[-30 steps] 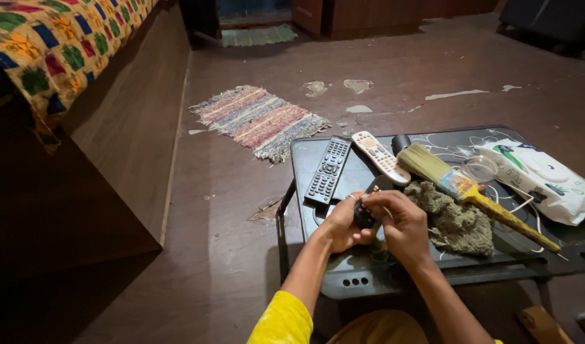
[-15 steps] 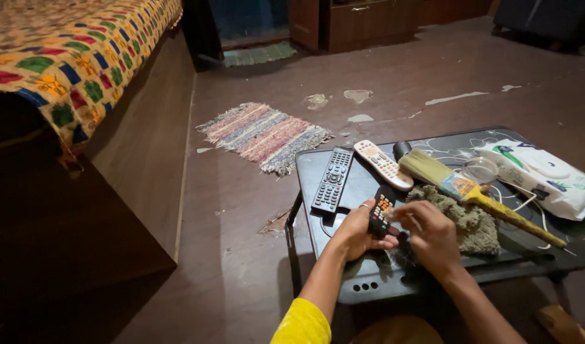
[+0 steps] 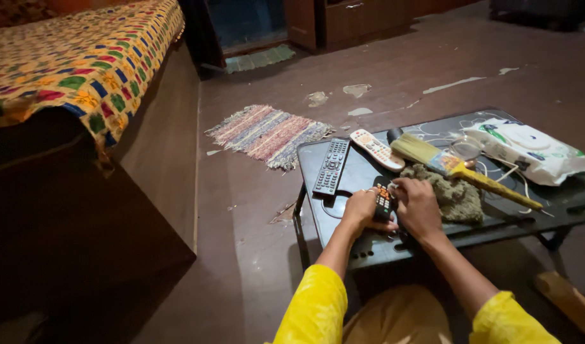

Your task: The person cleans two remote controls by hand using a small piece of cloth, wiping the buttons and the casing of each remote on a small black table.

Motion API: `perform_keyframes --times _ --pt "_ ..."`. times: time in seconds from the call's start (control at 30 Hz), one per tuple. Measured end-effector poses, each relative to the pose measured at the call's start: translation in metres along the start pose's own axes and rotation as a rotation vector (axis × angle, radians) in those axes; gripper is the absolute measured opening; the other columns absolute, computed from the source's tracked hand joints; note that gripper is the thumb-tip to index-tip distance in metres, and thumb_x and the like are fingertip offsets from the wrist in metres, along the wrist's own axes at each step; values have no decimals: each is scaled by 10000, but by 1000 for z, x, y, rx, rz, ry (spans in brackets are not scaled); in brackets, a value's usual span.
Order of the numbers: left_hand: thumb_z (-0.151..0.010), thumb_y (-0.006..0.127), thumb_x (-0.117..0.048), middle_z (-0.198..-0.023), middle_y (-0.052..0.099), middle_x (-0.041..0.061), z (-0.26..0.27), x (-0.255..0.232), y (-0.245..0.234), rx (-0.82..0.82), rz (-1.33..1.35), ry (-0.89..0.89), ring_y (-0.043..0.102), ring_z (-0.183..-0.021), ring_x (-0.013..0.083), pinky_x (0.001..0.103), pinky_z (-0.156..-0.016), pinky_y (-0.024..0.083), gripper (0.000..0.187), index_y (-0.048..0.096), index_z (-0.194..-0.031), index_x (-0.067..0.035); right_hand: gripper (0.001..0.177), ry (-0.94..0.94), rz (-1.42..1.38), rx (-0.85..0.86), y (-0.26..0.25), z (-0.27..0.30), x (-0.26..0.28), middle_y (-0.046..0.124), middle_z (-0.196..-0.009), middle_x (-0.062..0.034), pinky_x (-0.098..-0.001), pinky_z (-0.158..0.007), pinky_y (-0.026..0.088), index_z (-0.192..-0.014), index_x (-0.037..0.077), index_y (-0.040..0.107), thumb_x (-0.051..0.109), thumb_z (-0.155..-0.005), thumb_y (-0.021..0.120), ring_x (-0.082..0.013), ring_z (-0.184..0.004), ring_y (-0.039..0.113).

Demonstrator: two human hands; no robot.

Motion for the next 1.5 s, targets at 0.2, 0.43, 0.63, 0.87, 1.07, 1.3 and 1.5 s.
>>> perform_keyframes --times 0.2,0.43,0.63,0.87,1.07,1.3,1.5 --pt "-1028 435 -358 -630 685 196 19 -7 -9 44 504 -715 678 -478 305 384 -501 577 533 680 -844 78 272 256 -240 13 2 2 -25 728 -1027 -153 -401 -834 569 -1143 53 683 -11 -883 630 -304 -937 731" --pt "-1068 300 -412 -549 632 198 8 -9 -5 253 407 -702 588 -395 299 404 -401 478 657 642 -740 44 444 153 -227 64 5 0 -33 717 -1059 -154 -373 -881 576 -1165 116 781 -25 -795 580 -293 -954 720" --pt "-1065 276 -422 -548 651 164 2 17 11 495 252 -679 623 -426 304 384 -426 520 744 677 -652 47 259 140 -288 68 -6 -5 -19 708 -1059 -132 -367 -816 554 -1124 77 788 168 -886 744 -272 -947 703" --pt "-986 588 -443 -696 634 173 11 2 -3 630 480 -805 698 -536 324 422 -507 613 543 629 -937 96 237 314 -415 242 6 -4 -25 762 -1004 -75 -298 -775 605 -1077 91 801 97 -845 752 -179 -860 768" --pt "-936 667 -407 -700 663 177 2 3 -8 704 221 -759 717 -546 334 428 -511 640 498 638 -920 90 201 235 -322 229 10 -11 -16 763 -1005 -73 -325 -771 612 -1035 98 807 94 -845 743 -214 -867 763" --pt "-948 638 -396 -691 710 195 -7 -3 -13 825 154 -624 718 -524 297 405 -492 620 480 682 -893 78 179 18 -227 179 33 -56 -6 747 -1013 -98 -374 -797 584 -1003 82 786 47 -843 715 -283 -899 742" --pt "-896 696 -351 -734 729 188 -15 -26 -40 607 202 -593 719 -546 282 369 -545 615 396 720 -963 39 244 121 -175 -19 22 -76 -4 742 -1018 -112 -365 -818 571 -1053 58 768 -2 -828 697 -263 -919 739"
Point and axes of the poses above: each hand's wrist, its own z-axis away from the middle knuckle, its own y-axis out of the palm, x = y × z, the point moved 7 cm from there along -z, towards the middle knuckle
